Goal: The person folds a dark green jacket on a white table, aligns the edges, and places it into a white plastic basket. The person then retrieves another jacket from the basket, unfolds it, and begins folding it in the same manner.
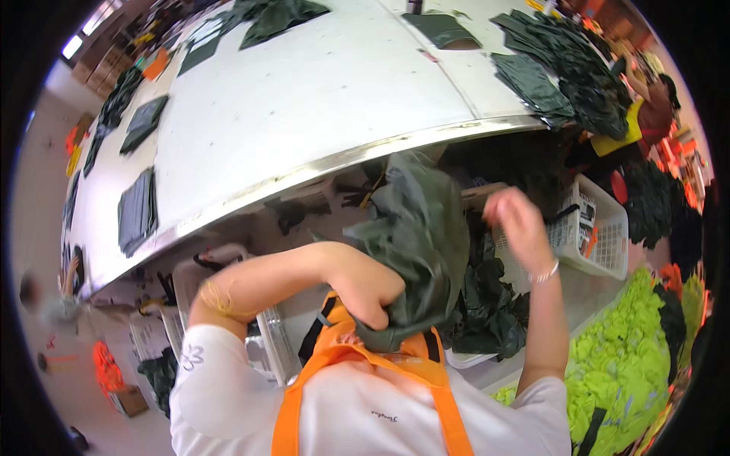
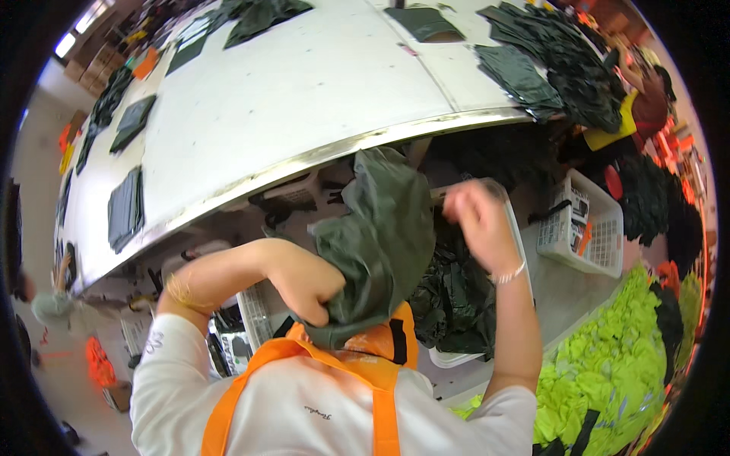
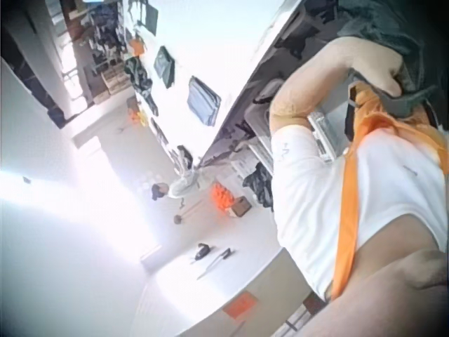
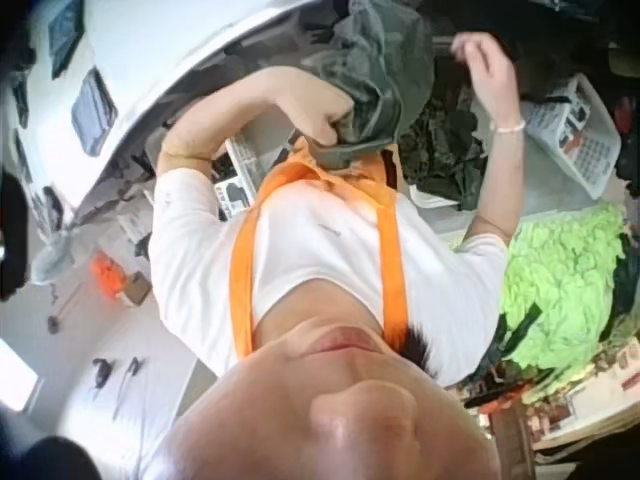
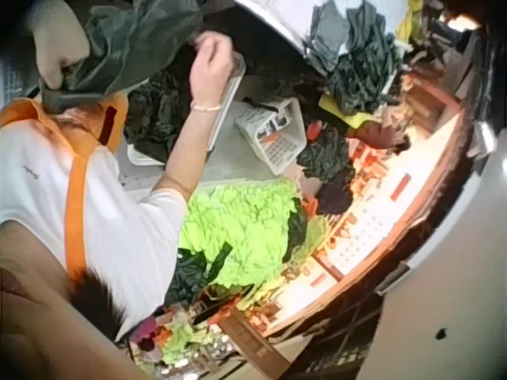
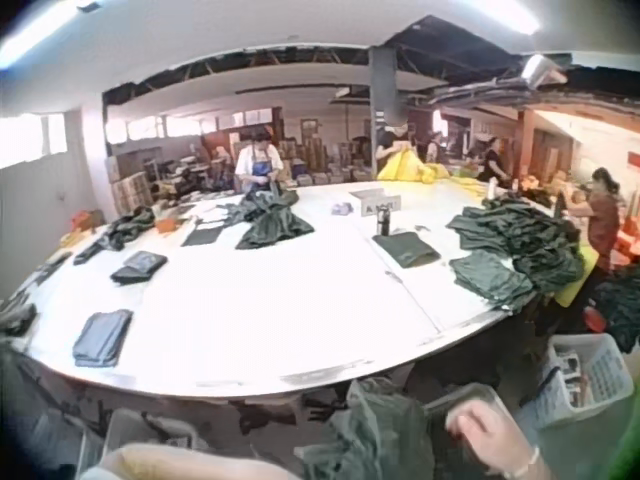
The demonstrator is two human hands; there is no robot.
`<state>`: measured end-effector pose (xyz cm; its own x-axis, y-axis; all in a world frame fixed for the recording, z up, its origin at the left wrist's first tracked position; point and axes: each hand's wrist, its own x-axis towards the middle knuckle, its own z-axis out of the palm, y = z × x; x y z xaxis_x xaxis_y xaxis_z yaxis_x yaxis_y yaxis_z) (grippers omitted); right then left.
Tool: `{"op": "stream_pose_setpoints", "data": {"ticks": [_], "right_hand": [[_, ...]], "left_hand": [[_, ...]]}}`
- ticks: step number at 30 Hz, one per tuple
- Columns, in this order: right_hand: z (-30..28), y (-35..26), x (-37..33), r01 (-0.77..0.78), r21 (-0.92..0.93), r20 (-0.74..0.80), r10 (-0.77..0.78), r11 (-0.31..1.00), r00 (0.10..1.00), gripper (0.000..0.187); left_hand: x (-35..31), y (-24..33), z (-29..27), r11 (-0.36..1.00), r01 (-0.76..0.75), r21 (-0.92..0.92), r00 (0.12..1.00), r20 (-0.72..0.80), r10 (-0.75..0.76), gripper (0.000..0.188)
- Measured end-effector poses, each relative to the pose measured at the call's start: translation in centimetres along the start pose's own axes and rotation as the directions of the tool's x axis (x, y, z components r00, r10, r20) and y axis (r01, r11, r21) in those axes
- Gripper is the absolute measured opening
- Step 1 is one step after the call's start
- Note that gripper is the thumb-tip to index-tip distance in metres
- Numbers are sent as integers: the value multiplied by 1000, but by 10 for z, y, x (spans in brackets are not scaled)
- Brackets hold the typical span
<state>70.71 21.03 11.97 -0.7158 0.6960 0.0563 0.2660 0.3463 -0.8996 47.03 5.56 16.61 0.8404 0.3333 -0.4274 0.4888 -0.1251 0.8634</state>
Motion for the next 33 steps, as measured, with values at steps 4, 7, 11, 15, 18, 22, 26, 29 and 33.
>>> {"op": "stream_pose_setpoints", "data": {"ticks": [4,7,11,15,18,22,26,29,33], "right_hand": [[96,-59,76,307,-69,451,-245,949,858,36],[208,-11,72,377,-76,859,-131,923,495,54],[229,16,81,-25,-190,829,174,981,532,51],[190,39,109,-317,-139,479,344,938,808,38],[171,-41,132,173,359,-594,82,917,800,41],[221,-118,53,898,50,-162,-884,437,439,12],[250,-30,-17,767,146,761,-566,625,317,21],[236,18,-3,394,-190,639,-191,899,745,20],[237,11,80,271,-57,141,-261,961,955,72]], "left_hand": [[-32,43,49,912,135,386,991,-62,-120,23],[-64,61,66,760,293,580,956,-178,-233,15],[-144,6,78,508,799,322,519,-797,-309,14],[-193,-70,78,406,914,-16,51,-987,-153,12],[-222,-117,65,478,835,-272,-289,-957,-39,16],[-237,-142,51,779,512,-363,-718,-679,155,24],[-222,-161,33,995,-71,74,-744,-668,-3,23],[-233,-132,61,777,-523,349,-675,-726,-128,19],[-202,-98,71,970,-187,158,-752,-658,-38,20]]}}
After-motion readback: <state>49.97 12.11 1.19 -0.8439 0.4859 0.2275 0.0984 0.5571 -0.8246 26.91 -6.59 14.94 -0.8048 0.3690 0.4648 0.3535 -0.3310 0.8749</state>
